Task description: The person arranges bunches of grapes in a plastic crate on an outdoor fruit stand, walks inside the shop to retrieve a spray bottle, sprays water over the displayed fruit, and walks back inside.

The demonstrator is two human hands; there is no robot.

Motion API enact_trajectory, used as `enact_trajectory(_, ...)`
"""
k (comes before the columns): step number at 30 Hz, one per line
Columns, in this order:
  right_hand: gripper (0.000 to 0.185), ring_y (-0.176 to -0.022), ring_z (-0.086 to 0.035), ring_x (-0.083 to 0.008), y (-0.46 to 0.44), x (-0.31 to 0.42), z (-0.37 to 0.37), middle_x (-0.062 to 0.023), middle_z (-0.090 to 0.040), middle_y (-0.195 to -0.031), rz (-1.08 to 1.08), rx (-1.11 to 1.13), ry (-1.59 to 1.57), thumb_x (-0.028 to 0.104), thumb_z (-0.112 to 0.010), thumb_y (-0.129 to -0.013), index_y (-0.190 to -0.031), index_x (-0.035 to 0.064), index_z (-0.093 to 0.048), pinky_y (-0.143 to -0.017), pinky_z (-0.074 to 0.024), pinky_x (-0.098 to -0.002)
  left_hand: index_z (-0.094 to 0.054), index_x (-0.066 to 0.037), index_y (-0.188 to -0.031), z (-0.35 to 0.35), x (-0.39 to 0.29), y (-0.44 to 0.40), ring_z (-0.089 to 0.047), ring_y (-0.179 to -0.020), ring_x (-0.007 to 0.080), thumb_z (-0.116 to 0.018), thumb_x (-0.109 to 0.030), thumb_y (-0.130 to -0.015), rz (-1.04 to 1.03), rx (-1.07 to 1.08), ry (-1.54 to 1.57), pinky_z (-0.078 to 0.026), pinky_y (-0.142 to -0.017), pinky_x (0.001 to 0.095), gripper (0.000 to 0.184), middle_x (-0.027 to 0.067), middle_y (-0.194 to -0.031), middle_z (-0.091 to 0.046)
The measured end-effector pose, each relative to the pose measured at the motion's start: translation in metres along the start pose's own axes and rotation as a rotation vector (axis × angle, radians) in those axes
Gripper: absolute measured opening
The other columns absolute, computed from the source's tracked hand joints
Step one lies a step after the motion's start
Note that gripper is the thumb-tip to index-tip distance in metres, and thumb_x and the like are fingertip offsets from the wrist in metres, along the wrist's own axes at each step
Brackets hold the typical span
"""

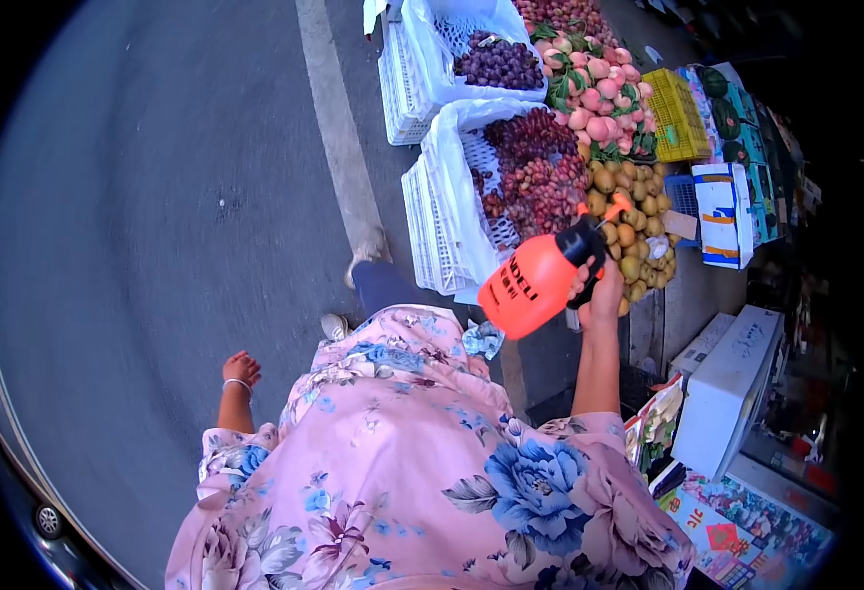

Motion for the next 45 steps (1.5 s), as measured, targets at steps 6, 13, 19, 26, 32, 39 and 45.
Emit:
enact_trajectory(6,0.023,-0.037,-0.037,-0.0120,-0.108,0.063,-0.100,-0.0028,-0.042,-0.052,0.099,0.020,0.042,0.027,-0.035,-0.084,-0.074,0.0084,-0.042,-0.033,-0.0328,-0.0259,-0.046,-0.011,-0.098,-0.087,-0.047,-0.008,-0.054,-0.054,0.0167,-0.048,-0.010,-0.078,0.068,0.158,0.014,-0.045,-0.045,0.0326,0.021,0.0039,-0.067,-0.052)
enact_trajectory(13,0.024,-0.038,-0.041,-0.0132,-0.265,0.095,-0.190,-0.0026,-0.045,-0.054,-0.022,0.060,0.097,0.030,-0.035,-0.083,-0.075,0.0092,-0.043,-0.035,-0.0363,-0.0278,-0.045,-0.009,-0.099,-0.133,-0.194,-0.009,-0.051,-0.049,0.0149,-0.045,-0.005,-0.077,0.092,0.059,-0.016,-0.039,-0.041,0.0273,0.022,0.0040,-0.062,-0.049)
enact_trajectory(19,0.025,-0.037,-0.043,-0.0123,-0.332,0.082,-0.256,-0.0026,-0.046,-0.052,-0.177,0.147,0.233,0.030,-0.040,-0.082,-0.071,0.0080,-0.044,-0.032,-0.0363,-0.0279,-0.047,-0.009,-0.104,-0.221,-0.355,-0.017,-0.056,-0.060,0.0167,-0.047,-0.008,-0.076,-0.135,0.095,0.064,-0.043,-0.046,0.0270,0.028,0.0052,-0.076,-0.054)
enact_trajectory(26,0.022,-0.039,-0.042,-0.0130,-0.365,0.110,-0.256,-0.0025,-0.045,-0.055,-0.124,0.039,0.038,0.030,-0.036,-0.084,-0.077,0.0098,-0.043,-0.035,-0.0368,-0.0278,-0.048,-0.009,-0.101,-0.334,-0.423,0.006,-0.056,-0.061,0.0137,-0.050,-0.011,-0.078,-0.153,0.284,-0.123,-0.045,-0.049,0.0265,0.024,0.0029,-0.075,-0.055)
enact_trajectory(32,0.023,-0.041,-0.042,-0.0137,-0.377,0.114,-0.254,-0.0035,-0.045,-0.056,-0.035,-0.086,-0.066,0.028,-0.035,-0.084,-0.077,0.0084,-0.043,-0.036,-0.0381,-0.0286,-0.049,-0.011,-0.098,-0.341,-0.450,-0.051,-0.055,-0.058,0.0131,-0.049,-0.012,-0.076,-0.039,0.236,-0.357,-0.044,-0.048,0.0288,0.022,0.0009,-0.070,-0.054)
enact_trajectory(39,0.025,-0.036,-0.042,-0.0108,-0.387,0.118,-0.321,-0.0026,-0.046,-0.053,-0.152,-0.118,0.158,0.029,-0.039,-0.083,-0.074,0.0065,-0.045,-0.032,-0.0363,-0.0251,-0.049,-0.013,-0.093,-0.364,-0.553,-0.128,-0.055,-0.055,0.0144,-0.050,-0.013,-0.076,-0.010,0.246,-0.480,-0.044,-0.047,0.0336,0.018,0.0007,-0.067,-0.054)
enact_trajectory(45,0.026,-0.035,-0.042,-0.0113,-0.405,0.128,-0.387,-0.0022,-0.046,-0.052,-0.224,-0.288,0.008,0.030,-0.039,-0.083,-0.072,0.0076,-0.045,-0.031,-0.0340,-0.0255,-0.050,-0.012,-0.094,-0.422,-0.725,-0.180,-0.056,-0.059,0.0151,-0.050,-0.013,-0.073,-0.090,0.364,-0.525,-0.044,-0.049,0.0323,0.020,0.0012,-0.068,-0.054)
Point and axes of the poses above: each hand's wrist, its own y-axis away from the middle knuckle, its own z-axis out of the back of the hand, x = y × z, the point moved 8 cm from there along -y, towards the middle knuckle
